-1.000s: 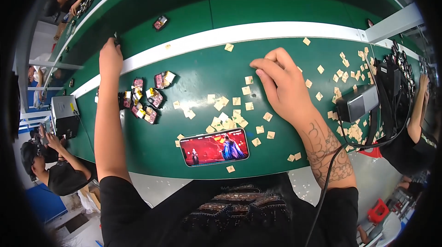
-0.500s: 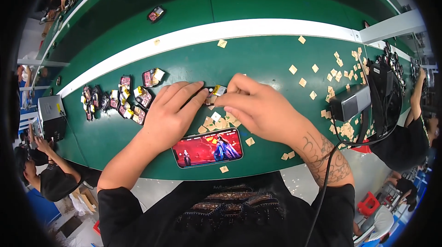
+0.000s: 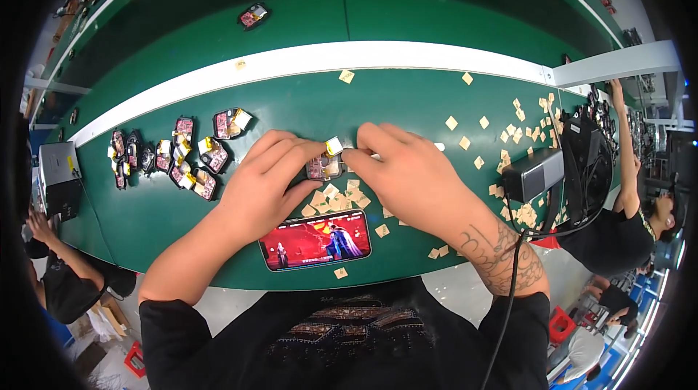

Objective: Applying small square stickers or labels to electronic modules on an assembly line.

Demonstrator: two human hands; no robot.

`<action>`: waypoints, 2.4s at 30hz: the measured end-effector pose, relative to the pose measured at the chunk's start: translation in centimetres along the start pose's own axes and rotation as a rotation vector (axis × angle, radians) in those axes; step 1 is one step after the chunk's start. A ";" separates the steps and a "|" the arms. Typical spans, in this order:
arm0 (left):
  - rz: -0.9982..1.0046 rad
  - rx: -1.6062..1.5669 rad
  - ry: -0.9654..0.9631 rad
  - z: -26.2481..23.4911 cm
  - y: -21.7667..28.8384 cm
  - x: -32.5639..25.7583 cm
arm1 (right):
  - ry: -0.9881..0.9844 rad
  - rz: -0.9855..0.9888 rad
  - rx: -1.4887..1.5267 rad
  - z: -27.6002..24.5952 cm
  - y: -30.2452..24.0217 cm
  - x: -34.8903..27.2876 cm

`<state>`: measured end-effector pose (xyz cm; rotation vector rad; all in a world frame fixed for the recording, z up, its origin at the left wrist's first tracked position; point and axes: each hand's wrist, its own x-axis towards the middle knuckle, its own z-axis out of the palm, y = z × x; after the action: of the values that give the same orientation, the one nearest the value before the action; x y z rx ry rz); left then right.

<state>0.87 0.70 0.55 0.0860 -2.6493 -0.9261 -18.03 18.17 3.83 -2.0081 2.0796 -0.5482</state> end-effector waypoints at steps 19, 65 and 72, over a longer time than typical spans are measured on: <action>-0.017 -0.052 0.027 0.3 -0.1 -0.7 | 0.211 0.126 0.424 3.0 -0.2 -1.1; 0.050 -0.007 0.006 -0.2 -0.5 -0.7 | 0.099 0.195 0.409 2.3 -1.8 0.4; 0.052 0.003 0.012 0.0 -0.6 -0.7 | 0.096 0.182 0.320 2.9 -2.1 0.7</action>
<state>1.55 0.34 0.02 0.0236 -2.6286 -0.9027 -15.01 17.10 2.05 -1.6268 2.0450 -0.8929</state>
